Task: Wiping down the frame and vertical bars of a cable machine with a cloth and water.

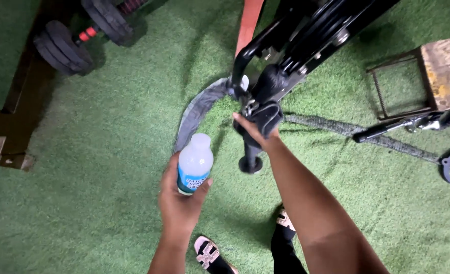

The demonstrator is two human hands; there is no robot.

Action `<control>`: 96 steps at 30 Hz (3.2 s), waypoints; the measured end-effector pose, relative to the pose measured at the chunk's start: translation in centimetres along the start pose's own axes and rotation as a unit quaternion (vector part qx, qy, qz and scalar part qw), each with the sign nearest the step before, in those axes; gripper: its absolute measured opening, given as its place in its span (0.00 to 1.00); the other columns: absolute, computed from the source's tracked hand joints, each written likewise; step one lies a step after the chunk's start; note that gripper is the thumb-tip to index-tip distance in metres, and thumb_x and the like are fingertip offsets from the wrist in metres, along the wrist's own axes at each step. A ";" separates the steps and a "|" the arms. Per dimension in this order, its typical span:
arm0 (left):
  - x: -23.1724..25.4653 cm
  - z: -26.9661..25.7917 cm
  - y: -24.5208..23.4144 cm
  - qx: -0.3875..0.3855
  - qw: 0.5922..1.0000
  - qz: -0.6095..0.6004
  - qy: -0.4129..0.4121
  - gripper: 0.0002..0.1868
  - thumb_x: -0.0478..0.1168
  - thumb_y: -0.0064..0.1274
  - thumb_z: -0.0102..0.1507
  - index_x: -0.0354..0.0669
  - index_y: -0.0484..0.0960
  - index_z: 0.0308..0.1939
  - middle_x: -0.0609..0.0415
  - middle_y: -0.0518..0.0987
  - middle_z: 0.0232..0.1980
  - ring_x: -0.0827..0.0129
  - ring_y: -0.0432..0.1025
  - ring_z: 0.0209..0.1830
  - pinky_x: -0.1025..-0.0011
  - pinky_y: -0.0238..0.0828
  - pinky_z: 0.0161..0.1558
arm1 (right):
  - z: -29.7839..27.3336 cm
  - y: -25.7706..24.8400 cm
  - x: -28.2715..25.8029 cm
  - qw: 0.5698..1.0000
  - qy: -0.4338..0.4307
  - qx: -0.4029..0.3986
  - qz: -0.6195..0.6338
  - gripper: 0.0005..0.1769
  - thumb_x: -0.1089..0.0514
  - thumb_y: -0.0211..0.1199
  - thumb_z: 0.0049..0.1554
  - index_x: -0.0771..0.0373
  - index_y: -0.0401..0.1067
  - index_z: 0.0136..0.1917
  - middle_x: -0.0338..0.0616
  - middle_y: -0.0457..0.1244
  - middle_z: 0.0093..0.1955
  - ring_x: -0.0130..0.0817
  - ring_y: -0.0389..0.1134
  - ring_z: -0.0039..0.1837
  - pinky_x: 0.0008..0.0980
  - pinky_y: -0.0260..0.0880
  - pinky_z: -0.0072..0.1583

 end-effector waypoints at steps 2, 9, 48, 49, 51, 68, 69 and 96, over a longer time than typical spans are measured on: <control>0.6 0.2 0.7 -0.013 1.000 -0.001 0.007 0.39 0.23 0.65 0.53 0.37 0.70 0.68 0.52 0.76 0.61 0.68 0.73 0.59 0.69 0.72 0.61 | -1.6 -0.8 -0.6 0.992 0.064 -0.037 0.100 0.58 0.18 0.62 0.49 0.58 0.58 0.77 0.52 0.60 0.72 0.49 0.63 0.70 0.46 0.63 0.68; 2.3 0.0 3.2 -0.036 0.999 0.015 -0.024 0.40 0.24 0.67 0.51 0.41 0.70 0.67 0.53 0.78 0.59 0.70 0.74 0.58 0.69 0.73 0.59 | -4.5 1.5 3.0 0.906 0.129 -0.096 0.391 0.44 0.37 0.74 0.49 0.60 0.67 0.71 0.46 0.62 0.65 0.39 0.63 0.63 0.46 0.64 0.62; 17.1 -0.6 11.0 0.069 0.997 0.006 0.030 0.45 0.26 0.67 0.50 0.38 0.66 0.70 0.51 0.74 0.64 0.69 0.71 0.62 0.70 0.71 0.60 | -12.3 -34.2 -10.3 0.690 -0.274 0.198 0.640 0.19 0.63 0.55 0.61 0.68 0.59 0.64 0.51 0.62 0.61 0.43 0.67 0.61 0.46 0.73 0.65; 17.2 -0.6 11.4 0.070 0.997 0.006 0.028 0.45 0.26 0.67 0.50 0.38 0.66 0.70 0.51 0.74 0.64 0.69 0.71 0.62 0.70 0.71 0.60 | -11.5 -32.4 -10.6 0.692 -0.272 0.197 0.640 0.19 0.63 0.55 0.61 0.68 0.59 0.64 0.51 0.62 0.61 0.43 0.67 0.61 0.46 0.73 0.65; 17.9 -0.4 12.6 0.041 0.996 0.003 0.076 0.40 0.25 0.67 0.54 0.36 0.69 0.69 0.50 0.75 0.63 0.67 0.71 0.62 0.69 0.69 0.63 | -9.9 -29.5 -11.3 0.800 -0.288 0.258 0.458 0.28 0.65 0.52 0.66 0.65 0.50 0.76 0.51 0.58 0.70 0.41 0.60 0.69 0.37 0.61 0.71; 22.5 0.9 16.6 0.048 0.998 -0.001 0.050 0.44 0.26 0.65 0.53 0.37 0.64 0.72 0.50 0.75 0.63 0.68 0.72 0.60 0.69 0.71 0.59 | -11.2 -42.0 -18.2 0.767 -0.387 0.073 0.508 0.34 0.73 0.49 0.53 0.61 0.66 0.72 0.44 0.59 0.74 0.37 0.60 0.75 0.32 0.58 0.75; 23.7 0.8 16.9 0.047 0.995 0.027 0.080 0.43 0.26 0.65 0.53 0.36 0.65 0.71 0.49 0.75 0.64 0.68 0.71 0.61 0.69 0.70 0.60 | -10.4 -41.5 -17.6 0.832 -0.378 0.105 0.393 0.32 0.72 0.49 0.54 0.64 0.68 0.72 0.48 0.61 0.74 0.39 0.60 0.76 0.32 0.57 0.75; 58.0 2.9 17.5 -0.088 0.972 -0.001 0.219 0.47 0.37 0.66 0.54 0.37 0.58 0.73 0.45 0.79 0.62 0.63 0.78 0.60 0.64 0.71 0.60 | -17.4 -61.3 -31.4 0.776 -0.276 0.142 0.549 0.25 0.62 0.58 0.58 0.65 0.68 0.69 0.49 0.69 0.60 0.36 0.70 0.59 0.36 0.70 0.60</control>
Point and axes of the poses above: each hand's wrist, its own z-axis towards the middle knuckle, its own y-axis out of the palm, x = y × z, the point moved 3 cm from there along z, towards the middle knuckle
